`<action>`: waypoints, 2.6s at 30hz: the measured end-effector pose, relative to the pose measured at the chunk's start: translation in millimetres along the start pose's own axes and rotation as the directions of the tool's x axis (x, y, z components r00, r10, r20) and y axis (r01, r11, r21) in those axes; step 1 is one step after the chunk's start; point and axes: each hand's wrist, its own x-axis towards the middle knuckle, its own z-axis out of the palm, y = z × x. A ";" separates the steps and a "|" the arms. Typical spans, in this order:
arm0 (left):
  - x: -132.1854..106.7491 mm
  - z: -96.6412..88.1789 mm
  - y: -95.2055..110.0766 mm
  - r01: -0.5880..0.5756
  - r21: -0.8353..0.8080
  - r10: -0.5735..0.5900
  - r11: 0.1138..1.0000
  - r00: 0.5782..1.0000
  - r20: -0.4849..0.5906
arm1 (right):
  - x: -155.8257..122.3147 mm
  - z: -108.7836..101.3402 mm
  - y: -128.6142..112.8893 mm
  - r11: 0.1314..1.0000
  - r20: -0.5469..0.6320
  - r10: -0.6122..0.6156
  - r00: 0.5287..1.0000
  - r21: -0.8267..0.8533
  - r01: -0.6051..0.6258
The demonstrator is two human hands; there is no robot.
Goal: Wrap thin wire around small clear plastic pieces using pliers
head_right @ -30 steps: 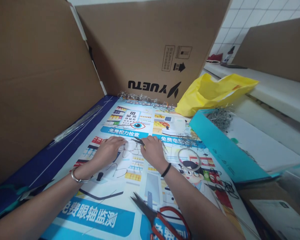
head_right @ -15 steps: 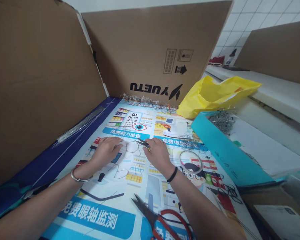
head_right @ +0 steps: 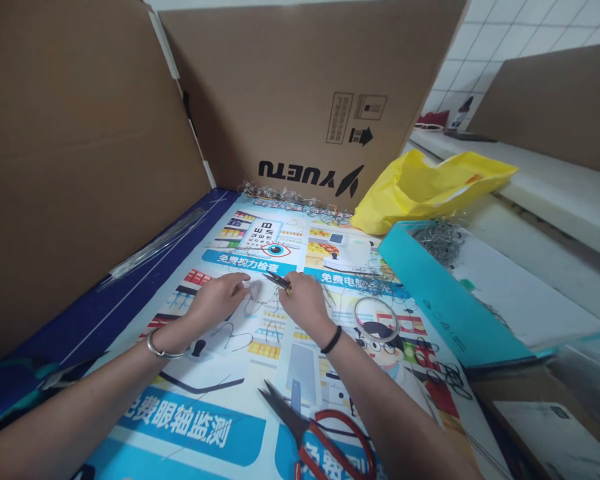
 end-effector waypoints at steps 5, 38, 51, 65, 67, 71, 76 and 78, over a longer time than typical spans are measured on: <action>1.2 -1.1 0.7 0.107 -0.287 -0.110 0.952 0.994 0.004 | -2.9 2.5 -2.3 0.999 0.027 -0.007 1.000 0.044 0.005; -18.7 -5.3 17.9 0.483 -0.872 -0.079 0.077 0.875 0.477 | -14.9 1.5 -5.3 0.810 -0.002 -0.003 1.000 0.587 0.003; -23.4 -20.7 20.6 0.481 -0.869 -0.183 0.119 0.870 0.457 | -19.0 -9.3 5.7 0.897 -0.111 -0.004 0.994 0.440 0.052; -22.0 -30.3 5.4 0.406 -0.902 -0.349 0.148 0.875 0.336 | -49.2 -73.2 -4.6 0.887 0.450 -0.117 0.885 -0.353 0.297; -22.9 -28.7 6.0 0.407 -0.901 -0.343 0.153 0.877 0.338 | -54.8 -76.4 -8.9 0.871 0.491 -0.099 0.866 -0.377 0.314; -24.4 -26.7 7.4 0.406 -0.904 -0.357 0.133 0.871 0.338 | -63.7 -77.3 -15.4 0.868 0.522 -0.067 0.850 -0.390 0.308; -25.3 -23.6 8.9 0.404 -0.908 -0.348 0.106 0.871 0.347 | -70.7 -74.2 -20.7 0.859 0.494 -0.050 0.868 -0.422 0.290; -25.6 -23.1 9.9 0.419 -0.902 -0.342 0.105 0.867 0.363 | -73.9 -72.3 -22.8 0.854 0.480 -0.043 0.876 -0.438 0.281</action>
